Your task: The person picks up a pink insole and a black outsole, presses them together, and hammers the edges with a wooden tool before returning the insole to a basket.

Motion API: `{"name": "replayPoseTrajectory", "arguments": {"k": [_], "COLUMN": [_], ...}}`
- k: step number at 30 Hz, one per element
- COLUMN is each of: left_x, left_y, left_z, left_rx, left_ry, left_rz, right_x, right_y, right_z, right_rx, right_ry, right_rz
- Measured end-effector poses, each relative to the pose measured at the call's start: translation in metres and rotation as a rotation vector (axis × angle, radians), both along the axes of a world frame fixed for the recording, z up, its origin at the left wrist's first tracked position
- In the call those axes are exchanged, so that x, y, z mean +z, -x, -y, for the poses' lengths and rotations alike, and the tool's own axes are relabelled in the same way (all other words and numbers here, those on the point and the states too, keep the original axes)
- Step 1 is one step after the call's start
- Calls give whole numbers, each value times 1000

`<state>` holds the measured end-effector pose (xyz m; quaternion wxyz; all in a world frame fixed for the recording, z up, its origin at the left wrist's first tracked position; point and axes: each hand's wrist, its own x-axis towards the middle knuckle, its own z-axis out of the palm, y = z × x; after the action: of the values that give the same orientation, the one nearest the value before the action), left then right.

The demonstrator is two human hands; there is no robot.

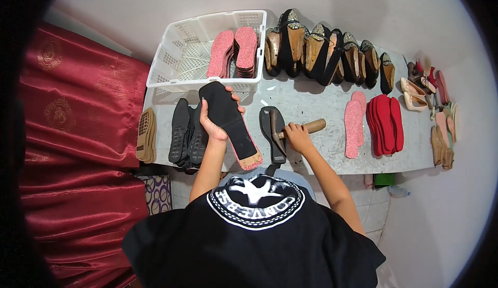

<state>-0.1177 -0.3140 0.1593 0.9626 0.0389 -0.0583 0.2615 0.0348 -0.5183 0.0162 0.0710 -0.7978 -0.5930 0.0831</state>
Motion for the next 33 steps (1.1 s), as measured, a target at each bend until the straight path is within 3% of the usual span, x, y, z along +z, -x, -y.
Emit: {"name": "replayPoseTrajectory", "arguments": {"k": [6,9,12,16,17,20,23,24,27,30,33], "left_x": [2,9,9,22,27,31,25,26,33,34,38], "left_y": [-4,-4,-4,-3,-3,-2,-6,-8,-13,-11,-8], "left_z": [9,11,2,-5,-6,-7,-7,-4,2,-1,-2], "left_rx": [-15,-15,18,114,137,186,191,187,190,200,241], "left_ry": [-7,-11,-91,-150,-144,-149,-195,-196,-208,-220,-220], "left_rz": [-74,-88,-56,-94,-105,-133,-127,-132,-156,-172,-199], "right_x": [-20,1,28,69,72,111,182,180,185,182,181], "right_y": [-14,-16,-12,-1,3,22,35,35,48,59,66], "right_z": [-14,-14,-25,-25,-20,-6,-6,-5,-8,-10,-7], "right_rx": [-53,51,-158,-497,-402,-546,-136,-34,-14,30,28], "right_ry": [144,24,71,-318,-631,-722,-834,-841,-660,-651,-667], "right_rz": [79,142,-48,-360,-480,-943,-567,-585,-429,-311,-445]}}
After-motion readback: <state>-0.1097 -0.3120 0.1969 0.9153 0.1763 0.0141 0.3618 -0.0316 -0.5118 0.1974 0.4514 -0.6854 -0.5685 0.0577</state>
